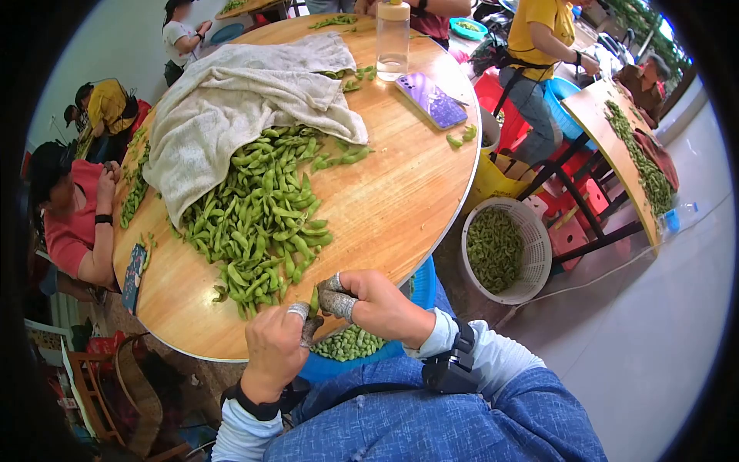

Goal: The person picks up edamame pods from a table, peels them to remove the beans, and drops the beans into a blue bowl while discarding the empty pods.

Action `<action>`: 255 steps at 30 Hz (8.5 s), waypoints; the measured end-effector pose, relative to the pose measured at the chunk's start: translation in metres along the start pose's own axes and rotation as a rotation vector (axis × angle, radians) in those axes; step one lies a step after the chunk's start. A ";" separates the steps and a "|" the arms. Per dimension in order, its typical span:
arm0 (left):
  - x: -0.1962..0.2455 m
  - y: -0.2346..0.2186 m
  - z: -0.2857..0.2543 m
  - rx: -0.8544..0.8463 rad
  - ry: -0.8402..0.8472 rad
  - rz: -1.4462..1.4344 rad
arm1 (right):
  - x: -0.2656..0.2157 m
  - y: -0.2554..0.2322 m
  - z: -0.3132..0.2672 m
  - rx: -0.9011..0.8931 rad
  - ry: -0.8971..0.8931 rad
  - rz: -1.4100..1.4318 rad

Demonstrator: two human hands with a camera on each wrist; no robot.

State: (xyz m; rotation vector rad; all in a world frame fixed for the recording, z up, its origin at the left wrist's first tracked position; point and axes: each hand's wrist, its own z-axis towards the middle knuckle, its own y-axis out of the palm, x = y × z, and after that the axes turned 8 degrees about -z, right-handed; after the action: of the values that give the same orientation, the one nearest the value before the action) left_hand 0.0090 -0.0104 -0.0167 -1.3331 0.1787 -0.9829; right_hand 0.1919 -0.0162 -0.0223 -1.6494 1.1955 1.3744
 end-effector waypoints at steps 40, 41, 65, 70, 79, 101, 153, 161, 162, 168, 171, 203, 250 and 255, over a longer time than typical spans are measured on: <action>-0.007 0.022 -0.017 -0.006 -0.678 -1.695 | 0.022 0.000 0.007 -0.241 -0.209 0.160; -0.005 0.020 -0.016 -0.016 -0.689 -1.724 | 0.022 0.001 0.007 -0.214 -0.224 0.115; 0.009 0.024 0.001 -0.098 -0.871 -1.631 | 0.021 -0.002 -0.003 0.156 -0.436 -0.555; -0.011 0.059 -0.010 -0.006 -0.745 -1.459 | 0.026 0.001 -0.004 0.160 -0.469 -0.671; -0.019 0.022 0.042 -0.052 -0.373 0.175 | 0.003 -0.111 -0.070 0.897 -0.115 -0.991; -0.022 0.006 0.016 -0.179 -0.897 -1.717 | 0.014 -0.008 0.006 0.003 -0.115 0.145; 0.000 0.019 -0.001 0.102 -0.205 -0.695 | 0.035 -0.003 0.011 -0.123 -0.363 0.005; -0.021 0.030 -0.014 -0.021 -0.609 -1.507 | 0.048 -0.005 0.017 -0.262 -0.325 0.280; -0.021 0.030 -0.014 -0.034 -0.641 -1.572 | 0.049 -0.005 0.018 -0.257 -0.301 0.279; 0.003 0.022 -0.003 0.052 -0.446 -1.146 | 0.036 -0.008 0.016 -0.139 -0.233 0.117; -0.001 0.031 -0.006 0.154 -0.371 -1.084 | 0.027 -0.009 0.013 -0.057 -0.222 0.033; -0.005 0.029 -0.008 -0.004 -0.808 -1.754 | 0.008 0.004 0.003 0.110 -0.343 -0.380; -0.042 0.019 0.066 0.034 0.095 0.095 | 0.011 -0.067 -0.045 0.554 -0.145 -0.831; -0.047 0.017 0.069 -0.089 0.072 0.133 | 0.013 -0.049 -0.031 0.428 -0.294 -0.751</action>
State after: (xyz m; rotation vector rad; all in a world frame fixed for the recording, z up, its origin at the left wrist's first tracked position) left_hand 0.0322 0.0708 -0.0313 -1.3498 0.3652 -0.9193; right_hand 0.2489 -0.0295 -0.0307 -1.3195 0.5446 0.7753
